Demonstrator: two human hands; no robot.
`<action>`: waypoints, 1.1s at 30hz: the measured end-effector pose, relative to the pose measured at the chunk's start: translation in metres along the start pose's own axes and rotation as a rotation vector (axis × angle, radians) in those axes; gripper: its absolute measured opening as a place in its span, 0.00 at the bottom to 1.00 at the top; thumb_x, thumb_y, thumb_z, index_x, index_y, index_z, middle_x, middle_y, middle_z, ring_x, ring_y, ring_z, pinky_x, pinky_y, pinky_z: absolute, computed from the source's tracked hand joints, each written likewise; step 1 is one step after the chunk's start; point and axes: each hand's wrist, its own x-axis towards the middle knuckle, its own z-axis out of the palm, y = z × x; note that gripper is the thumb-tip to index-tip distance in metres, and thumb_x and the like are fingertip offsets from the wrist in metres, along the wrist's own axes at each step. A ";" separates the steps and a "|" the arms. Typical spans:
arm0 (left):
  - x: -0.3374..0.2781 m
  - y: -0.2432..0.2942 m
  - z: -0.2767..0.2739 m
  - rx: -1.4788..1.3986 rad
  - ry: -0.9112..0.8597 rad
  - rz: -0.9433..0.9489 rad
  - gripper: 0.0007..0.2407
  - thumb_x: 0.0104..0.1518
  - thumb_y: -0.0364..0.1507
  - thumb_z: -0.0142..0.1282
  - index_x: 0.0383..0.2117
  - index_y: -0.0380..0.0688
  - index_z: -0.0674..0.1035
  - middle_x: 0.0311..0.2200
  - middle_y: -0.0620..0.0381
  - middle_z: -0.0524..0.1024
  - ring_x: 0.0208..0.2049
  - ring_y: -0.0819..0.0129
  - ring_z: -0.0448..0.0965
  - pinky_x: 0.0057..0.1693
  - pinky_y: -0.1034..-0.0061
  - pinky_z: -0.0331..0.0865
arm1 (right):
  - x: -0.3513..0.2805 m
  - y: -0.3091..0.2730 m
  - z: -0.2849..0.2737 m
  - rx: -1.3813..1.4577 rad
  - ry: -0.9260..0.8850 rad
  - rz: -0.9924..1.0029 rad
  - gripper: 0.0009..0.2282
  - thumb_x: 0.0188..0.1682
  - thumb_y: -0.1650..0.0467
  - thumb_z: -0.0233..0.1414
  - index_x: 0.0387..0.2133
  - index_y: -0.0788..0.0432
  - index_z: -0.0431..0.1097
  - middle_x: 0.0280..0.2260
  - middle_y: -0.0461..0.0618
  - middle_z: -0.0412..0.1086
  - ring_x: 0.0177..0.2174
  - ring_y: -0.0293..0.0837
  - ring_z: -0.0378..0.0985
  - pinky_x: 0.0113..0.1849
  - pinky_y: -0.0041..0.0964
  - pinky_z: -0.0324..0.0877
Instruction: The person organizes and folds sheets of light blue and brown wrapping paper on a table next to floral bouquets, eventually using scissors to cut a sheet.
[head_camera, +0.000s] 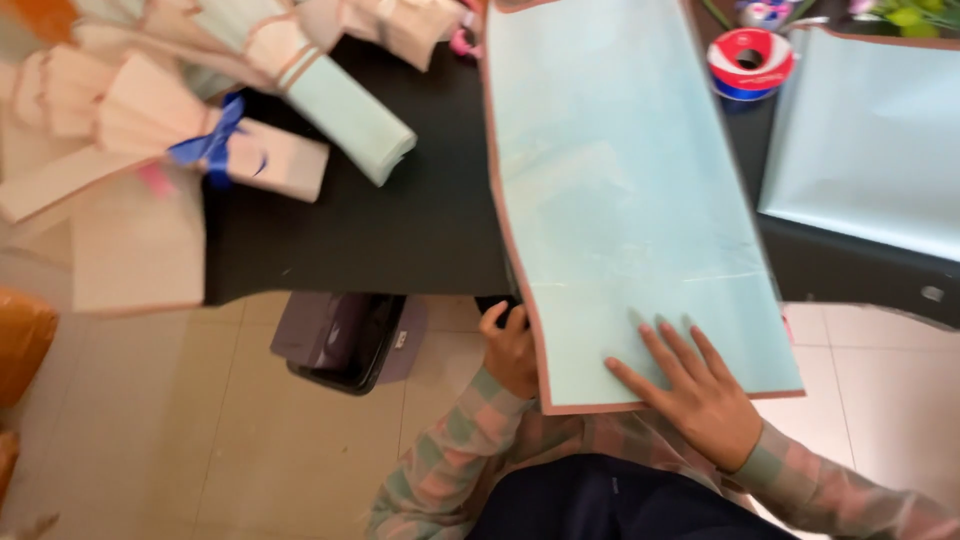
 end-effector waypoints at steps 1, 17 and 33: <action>0.004 0.002 -0.003 -0.025 0.014 -0.005 0.12 0.66 0.35 0.45 0.21 0.55 0.71 0.24 0.63 0.71 0.31 0.68 0.69 0.48 0.66 0.61 | -0.002 -0.001 0.002 0.010 0.031 0.028 0.23 0.57 0.67 0.41 0.68 0.43 0.53 0.65 0.64 0.58 0.62 0.64 0.65 0.63 0.62 0.60; 0.000 0.008 0.001 0.067 0.112 -0.001 0.03 0.61 0.25 0.56 0.30 0.49 0.78 0.28 0.61 0.76 0.33 0.69 0.74 0.57 0.65 0.61 | 0.040 0.042 0.032 -0.057 0.167 0.027 0.31 0.52 0.91 0.41 0.64 0.49 0.65 0.63 0.63 0.66 0.54 0.58 0.80 0.53 0.46 0.79; -0.003 -0.002 -0.003 -0.007 0.124 0.010 0.10 0.57 0.26 0.65 0.19 0.57 0.78 0.22 0.67 0.73 0.33 0.67 0.73 0.55 0.62 0.59 | 0.022 0.048 0.076 0.385 0.104 0.096 0.15 0.50 0.74 0.56 0.50 0.47 0.73 0.23 0.52 0.64 0.21 0.57 0.63 0.25 0.50 0.57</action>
